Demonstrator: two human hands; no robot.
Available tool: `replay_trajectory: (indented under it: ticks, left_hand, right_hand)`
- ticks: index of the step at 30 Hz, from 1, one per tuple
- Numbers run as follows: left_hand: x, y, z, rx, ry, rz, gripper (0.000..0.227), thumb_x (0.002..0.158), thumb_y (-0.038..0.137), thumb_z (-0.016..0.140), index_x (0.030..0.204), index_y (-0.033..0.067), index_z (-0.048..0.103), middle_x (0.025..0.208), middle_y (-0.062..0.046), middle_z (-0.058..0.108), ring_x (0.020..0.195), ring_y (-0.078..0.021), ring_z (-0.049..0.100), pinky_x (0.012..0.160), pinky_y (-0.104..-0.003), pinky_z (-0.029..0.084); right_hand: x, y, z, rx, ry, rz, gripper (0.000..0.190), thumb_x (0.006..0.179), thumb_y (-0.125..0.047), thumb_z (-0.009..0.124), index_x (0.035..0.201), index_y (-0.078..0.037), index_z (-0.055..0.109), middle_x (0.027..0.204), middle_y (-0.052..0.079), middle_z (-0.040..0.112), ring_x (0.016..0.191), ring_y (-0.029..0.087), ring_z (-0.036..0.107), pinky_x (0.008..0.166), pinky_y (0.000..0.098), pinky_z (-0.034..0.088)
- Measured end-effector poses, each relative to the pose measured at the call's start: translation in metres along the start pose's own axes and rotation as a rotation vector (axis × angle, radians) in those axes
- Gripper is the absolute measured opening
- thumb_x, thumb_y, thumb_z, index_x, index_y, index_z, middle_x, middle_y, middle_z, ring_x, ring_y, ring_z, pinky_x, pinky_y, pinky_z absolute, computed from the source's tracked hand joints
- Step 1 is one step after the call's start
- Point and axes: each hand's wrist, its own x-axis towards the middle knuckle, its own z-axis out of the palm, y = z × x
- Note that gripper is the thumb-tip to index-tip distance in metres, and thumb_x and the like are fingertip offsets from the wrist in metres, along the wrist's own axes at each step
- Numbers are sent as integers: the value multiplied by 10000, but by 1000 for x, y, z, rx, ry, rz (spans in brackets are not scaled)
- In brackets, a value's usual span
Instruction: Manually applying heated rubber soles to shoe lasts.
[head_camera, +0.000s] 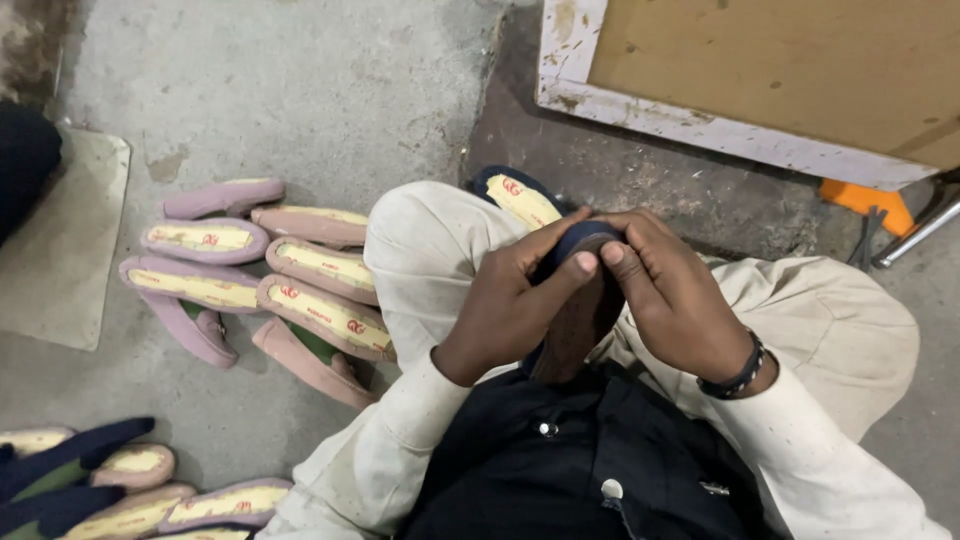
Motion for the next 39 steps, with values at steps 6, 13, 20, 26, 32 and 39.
replay_trajectory:
  ticks: [6,13,20,26,32,39]
  left_hand:
    - [2,-6,4,7,103,-58,420,956,349,700,1315,133,711,1077,-218,776,1107,-374,726,845,-458,622]
    - [4,19,-39,169,31,91,510,867,245,772,1305,3,670,1042,-326,745,1023,-537,713,785,-595,622]
    - [13,-1,-129,-111,719,-312,264,827,389,731,886,157,621,852,35,596,831,-78,563,589,-295,544]
    - [61,-50,-184,-787,1193,-210,455,814,195,689,1102,19,384,1210,-186,520,1138,-309,622,854,-585,620]
    - [104,-122,-278,-687,1685,165,640,816,329,604,1240,-1,256,1281,-233,367,1129,-334,511,772,-476,600]
    - [186,-353,-319,1012,1004,155,183,786,123,534,893,142,681,924,-132,701,862,-417,662,739,-579,508]
  right_hand:
    - [-1,21,17,-185,55,0,231,1095,-115,440,1185,-16,628,929,210,576,959,488,608,855,546,474]
    - [6,14,18,621,53,323,579,1073,-414,400,1399,13,616,1121,159,717,1083,232,663,984,456,542]
    - [-6,45,20,655,199,414,504,1126,-420,409,1221,39,595,1286,214,662,1145,326,678,975,467,594]
    - [-12,85,13,604,227,500,383,1207,-335,478,1289,22,592,1152,163,640,1060,270,648,949,391,569]
    - [-9,67,28,303,174,723,292,1181,-109,477,1294,142,571,1144,336,619,1040,470,636,952,548,530]
    - [33,79,51,232,60,1099,456,1172,-224,433,1424,151,496,1235,359,556,1193,543,557,1093,614,444]
